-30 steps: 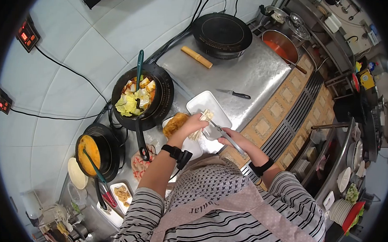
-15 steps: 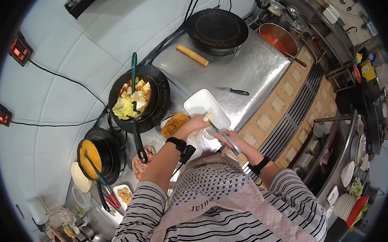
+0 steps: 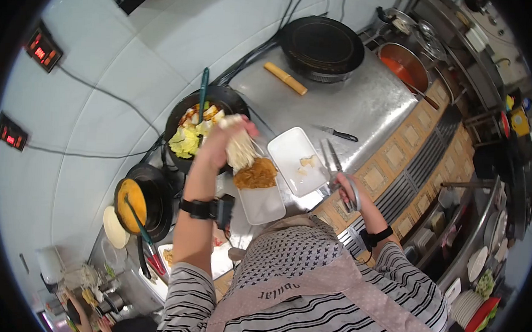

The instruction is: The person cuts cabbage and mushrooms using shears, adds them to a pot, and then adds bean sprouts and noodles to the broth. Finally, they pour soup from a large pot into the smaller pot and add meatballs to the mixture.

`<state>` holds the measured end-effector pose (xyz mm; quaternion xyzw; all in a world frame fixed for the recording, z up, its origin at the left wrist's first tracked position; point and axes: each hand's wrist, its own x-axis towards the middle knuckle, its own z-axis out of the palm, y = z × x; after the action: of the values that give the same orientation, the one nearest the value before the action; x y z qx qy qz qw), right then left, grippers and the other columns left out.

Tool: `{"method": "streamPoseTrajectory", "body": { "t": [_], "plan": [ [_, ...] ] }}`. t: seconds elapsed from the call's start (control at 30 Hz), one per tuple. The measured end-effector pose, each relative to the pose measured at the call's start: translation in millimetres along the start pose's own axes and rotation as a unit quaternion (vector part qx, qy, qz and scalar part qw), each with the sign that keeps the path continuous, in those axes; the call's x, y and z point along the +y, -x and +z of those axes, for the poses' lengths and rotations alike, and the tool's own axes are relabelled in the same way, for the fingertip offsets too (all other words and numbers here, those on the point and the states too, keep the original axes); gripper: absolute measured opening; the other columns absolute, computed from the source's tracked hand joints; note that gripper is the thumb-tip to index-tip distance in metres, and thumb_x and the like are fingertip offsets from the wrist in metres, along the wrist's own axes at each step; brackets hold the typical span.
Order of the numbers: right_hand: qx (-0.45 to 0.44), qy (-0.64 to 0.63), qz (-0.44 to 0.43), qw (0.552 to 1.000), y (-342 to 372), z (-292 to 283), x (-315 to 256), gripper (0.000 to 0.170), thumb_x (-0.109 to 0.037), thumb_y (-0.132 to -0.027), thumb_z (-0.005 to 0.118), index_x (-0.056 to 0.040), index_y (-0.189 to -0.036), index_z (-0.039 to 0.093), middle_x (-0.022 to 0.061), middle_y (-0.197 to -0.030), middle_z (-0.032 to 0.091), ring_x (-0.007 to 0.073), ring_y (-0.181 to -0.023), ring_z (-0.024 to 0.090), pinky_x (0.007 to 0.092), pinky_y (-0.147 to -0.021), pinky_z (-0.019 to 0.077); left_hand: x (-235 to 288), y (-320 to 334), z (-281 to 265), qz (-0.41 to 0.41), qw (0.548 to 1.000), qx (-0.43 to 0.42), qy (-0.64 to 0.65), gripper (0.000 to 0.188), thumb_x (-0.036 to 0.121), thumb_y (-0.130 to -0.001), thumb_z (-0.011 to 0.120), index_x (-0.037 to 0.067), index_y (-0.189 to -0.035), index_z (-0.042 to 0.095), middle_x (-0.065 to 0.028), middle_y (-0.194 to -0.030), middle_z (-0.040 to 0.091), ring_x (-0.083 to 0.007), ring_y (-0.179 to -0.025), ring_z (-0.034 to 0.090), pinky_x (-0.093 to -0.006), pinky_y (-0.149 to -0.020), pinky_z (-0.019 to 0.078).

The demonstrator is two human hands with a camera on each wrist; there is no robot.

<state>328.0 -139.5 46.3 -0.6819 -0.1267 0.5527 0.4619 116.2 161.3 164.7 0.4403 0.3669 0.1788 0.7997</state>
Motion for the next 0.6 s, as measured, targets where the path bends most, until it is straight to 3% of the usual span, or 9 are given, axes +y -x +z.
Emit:
{"method": "streamPoseTrajectory", "body": {
  "t": [0.1, 0.17, 0.2, 0.3, 0.37, 0.4, 0.47, 0.5, 0.6],
  "plan": [
    [0.045, 0.032, 0.001, 0.999, -5.5, -1.3, -6.9, 0.052, -0.05, -0.077, 0.065, 0.0, -0.088, 0.059, -0.0023, -0.049, 0.043, 0.0065, -0.035, 0.039, 0.0206, -0.034, 0.0311, 45.3, -4.3, -54.4, 0.085, 0.994, 0.066, -0.019, 0.022, 0.012, -0.087, 0.057, -0.001, -0.104, 0.054, -0.0116, -0.089, 0.063, -0.0228, -0.083, 0.063, -0.0367, -0.073, 0.0531],
    [0.086, 0.085, -0.022, 0.992, -17.0, -2.6, -4.9, 0.053, -0.05, -0.076, 0.066, 0.0007, -0.09, 0.06, -0.0021, -0.05, 0.044, 0.006, -0.035, 0.038, 0.0203, -0.034, 0.0309, 59.0, -17.1, -97.3, 0.06, 0.99, 0.13, -0.011, 0.021, 0.012, -0.086, 0.058, 0.0, -0.104, 0.054, -0.0105, -0.09, 0.063, -0.0217, -0.083, 0.063, -0.036, -0.072, 0.0531],
    [0.103, 0.152, -0.012, 0.983, -24.0, -6.5, -5.3, 0.057, -0.05, -0.072, 0.069, 0.002, -0.094, 0.061, 0.0066, -0.056, 0.055, 0.0164, -0.043, 0.052, 0.028, -0.041, 0.0412, 58.7, -25.2, -120.5, 0.058, 0.987, 0.145, -0.03, 0.025, 0.014, -0.085, 0.06, -0.003, -0.103, 0.054, -0.0122, -0.089, 0.063, -0.0222, -0.08, 0.063, -0.0349, -0.068, 0.0538],
    [0.203, 0.408, -0.155, 0.877, -36.7, -8.1, -7.8, 0.055, -0.044, -0.071, 0.072, -0.0004, -0.101, 0.058, 0.0141, -0.065, 0.061, 0.0275, -0.058, 0.061, 0.0339, -0.054, 0.0472, 55.3, -32.1, -141.9, 0.046, 0.958, 0.274, -0.072, 0.03, 0.021, -0.085, 0.061, -0.002, -0.103, 0.053, -0.0122, -0.089, 0.062, -0.0241, -0.079, 0.063, -0.0366, -0.066, 0.0536],
    [0.206, 0.452, -0.101, 0.862, -33.5, -2.4, -27.7, 0.053, -0.037, -0.068, 0.069, -0.0049, -0.108, 0.058, 0.0213, -0.086, 0.063, 0.0383, -0.088, 0.059, 0.043, -0.075, 0.0468, 43.8, -49.6, -175.0, -0.014, 0.974, 0.223, 0.018, 0.036, 0.032, -0.086, 0.054, -0.002, -0.099, 0.052, -0.0125, -0.089, 0.057, -0.0276, -0.075, 0.06, -0.0414, -0.067, 0.0518],
    [0.202, 0.467, -0.151, 0.848, -44.4, -6.8, -20.9, 0.051, -0.032, -0.068, 0.068, -0.0061, -0.111, 0.057, 0.0213, -0.085, 0.063, 0.0379, -0.086, 0.059, 0.0432, -0.074, 0.0473, 33.8, -55.6, -197.4, -0.004, 0.976, 0.212, 0.039, 0.036, 0.031, -0.085, 0.051, 0.0, -0.103, 0.052, -0.0137, -0.09, 0.057, -0.0293, -0.076, 0.058, -0.0443, -0.07, 0.0497],
    [0.187, 0.486, -0.219, 0.825, -65.8, -14.8, -13.3, 0.051, -0.024, -0.066, 0.066, -0.0075, -0.113, 0.056, 0.021, -0.085, 0.063, 0.037, -0.083, 0.06, 0.0432, -0.073, 0.0481, 22.4, -63.9, -205.1, 0.01, 0.946, 0.304, -0.115, 0.033, 0.026, -0.081, 0.053, -0.002, -0.097, 0.057, -0.0151, -0.086, 0.058, -0.0265, -0.077, 0.057, -0.0442, -0.07, 0.0462],
    [0.176, 0.495, -0.228, 0.819, -68.6, -15.1, -17.2, 0.051, -0.022, -0.065, 0.065, -0.0078, -0.114, 0.056, 0.0207, -0.086, 0.063, 0.0365, -0.082, 0.06, 0.043, -0.073, 0.0484, 35.2, -43.4, -183.0, 0.022, 0.881, 0.317, -0.35, 0.033, 0.024, -0.079, 0.056, -0.007, -0.092, 0.058, -0.0147, -0.083, 0.06, -0.0253, -0.075, 0.057, -0.0417, -0.067, 0.0457],
    [0.154, 0.505, -0.222, 0.819, -83.6, -14.8, -27.0, 0.054, -0.021, -0.064, 0.067, -0.0081, -0.115, 0.055, 0.0201, -0.086, 0.063, 0.0348, -0.082, 0.061, 0.0417, -0.073, 0.0489, 22.8, -46.9, -192.5, 0.081, 0.869, 0.357, -0.333, 0.046, 0.024, -0.068, 0.074, -0.008, -0.098, 0.058, -0.0204, -0.092, 0.064, -0.0285, -0.08, 0.062, -0.0392, -0.069, 0.0466]
  ]
}}
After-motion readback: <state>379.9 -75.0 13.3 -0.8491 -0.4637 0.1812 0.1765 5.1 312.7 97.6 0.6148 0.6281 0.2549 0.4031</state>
